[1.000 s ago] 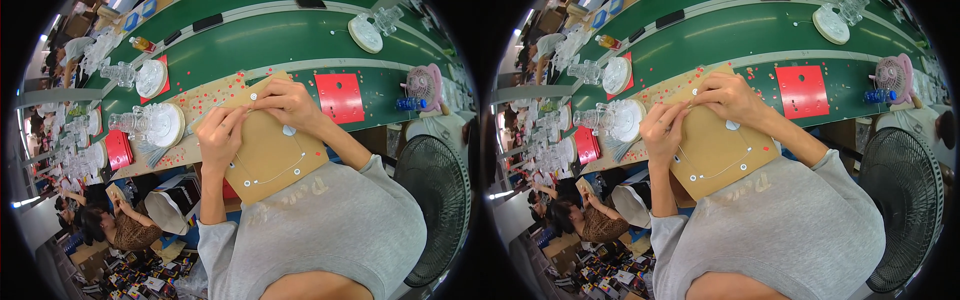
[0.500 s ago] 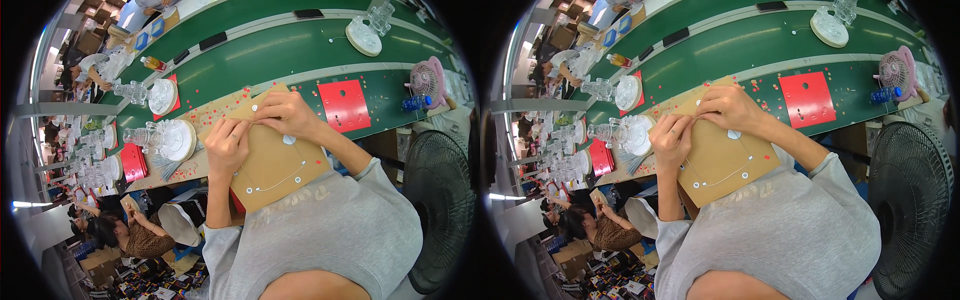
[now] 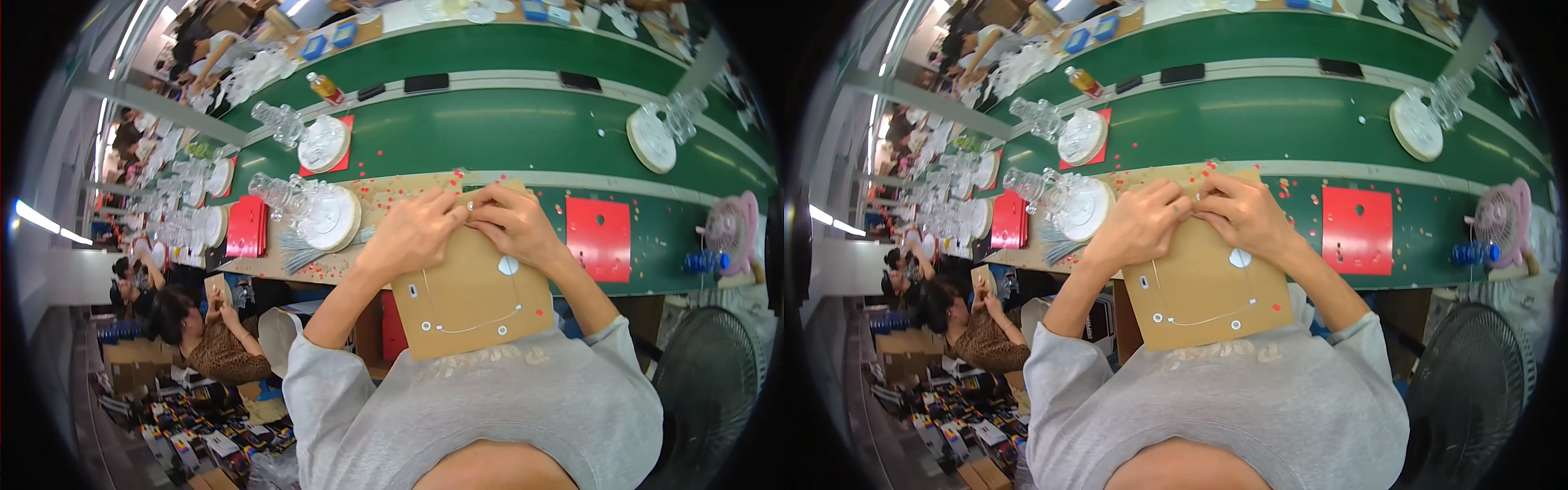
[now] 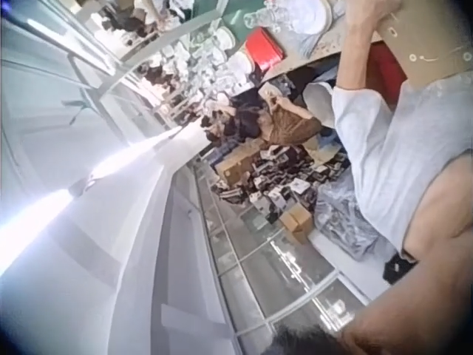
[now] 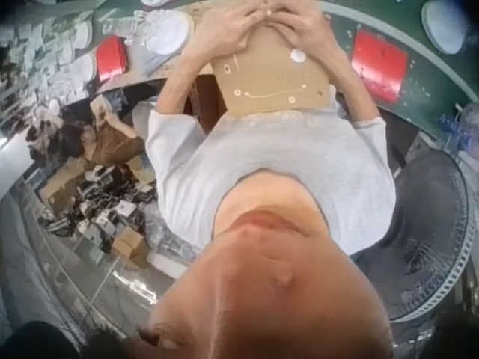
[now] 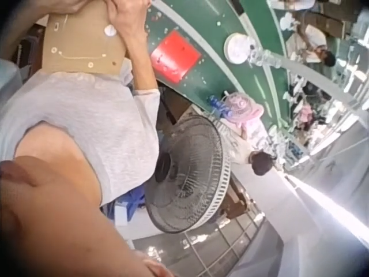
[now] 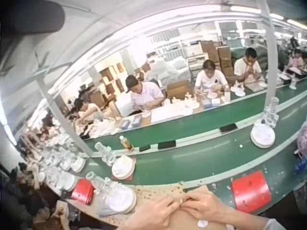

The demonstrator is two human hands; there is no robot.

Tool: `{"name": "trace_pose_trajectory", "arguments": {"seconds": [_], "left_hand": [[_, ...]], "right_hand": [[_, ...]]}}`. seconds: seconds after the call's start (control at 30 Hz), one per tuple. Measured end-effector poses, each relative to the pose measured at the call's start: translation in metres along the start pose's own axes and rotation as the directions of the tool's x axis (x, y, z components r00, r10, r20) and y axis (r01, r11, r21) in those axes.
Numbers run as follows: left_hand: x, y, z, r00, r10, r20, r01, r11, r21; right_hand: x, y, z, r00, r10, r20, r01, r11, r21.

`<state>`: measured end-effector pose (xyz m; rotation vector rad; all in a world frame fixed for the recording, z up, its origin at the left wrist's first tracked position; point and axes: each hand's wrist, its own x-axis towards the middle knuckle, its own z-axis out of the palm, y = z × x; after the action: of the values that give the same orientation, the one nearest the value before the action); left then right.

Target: Assembling a lighting fixture by attaching small red components and wiring to a template board before mounting it to a plastic base.

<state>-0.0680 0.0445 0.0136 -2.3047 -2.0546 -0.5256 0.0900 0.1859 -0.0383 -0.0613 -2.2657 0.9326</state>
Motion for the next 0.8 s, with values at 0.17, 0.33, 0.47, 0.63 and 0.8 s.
{"name": "trace_pose_trajectory", "arguments": {"seconds": [0.17,0.33,0.47,0.63,0.8], "left_hand": [[-0.005,-0.006,0.006,0.987,0.140,0.073,-0.149,0.980,0.132],[-0.011,-0.007,0.011,0.975,0.200,0.098,-0.217,0.950,0.226],[-0.014,-0.001,0.012,0.981,0.189,0.036,-0.192,0.941,0.277],[-0.019,0.010,0.014,0.996,0.090,0.013,-0.091,0.961,0.263],[-0.019,0.014,0.012,1.000,0.014,0.026,-0.019,0.984,0.178]], "right_hand": [[0.006,-0.003,-0.002,0.999,-0.024,0.044,0.023,0.999,0.034],[0.009,-0.004,-0.003,0.997,-0.052,0.049,0.051,0.998,0.040],[0.009,-0.001,0.001,0.985,-0.172,-0.005,0.172,0.985,-0.004],[0.001,-0.002,0.005,0.975,-0.218,0.042,0.221,0.967,-0.125],[0.001,-0.002,0.005,0.972,-0.232,0.030,0.234,0.960,-0.153]]}}
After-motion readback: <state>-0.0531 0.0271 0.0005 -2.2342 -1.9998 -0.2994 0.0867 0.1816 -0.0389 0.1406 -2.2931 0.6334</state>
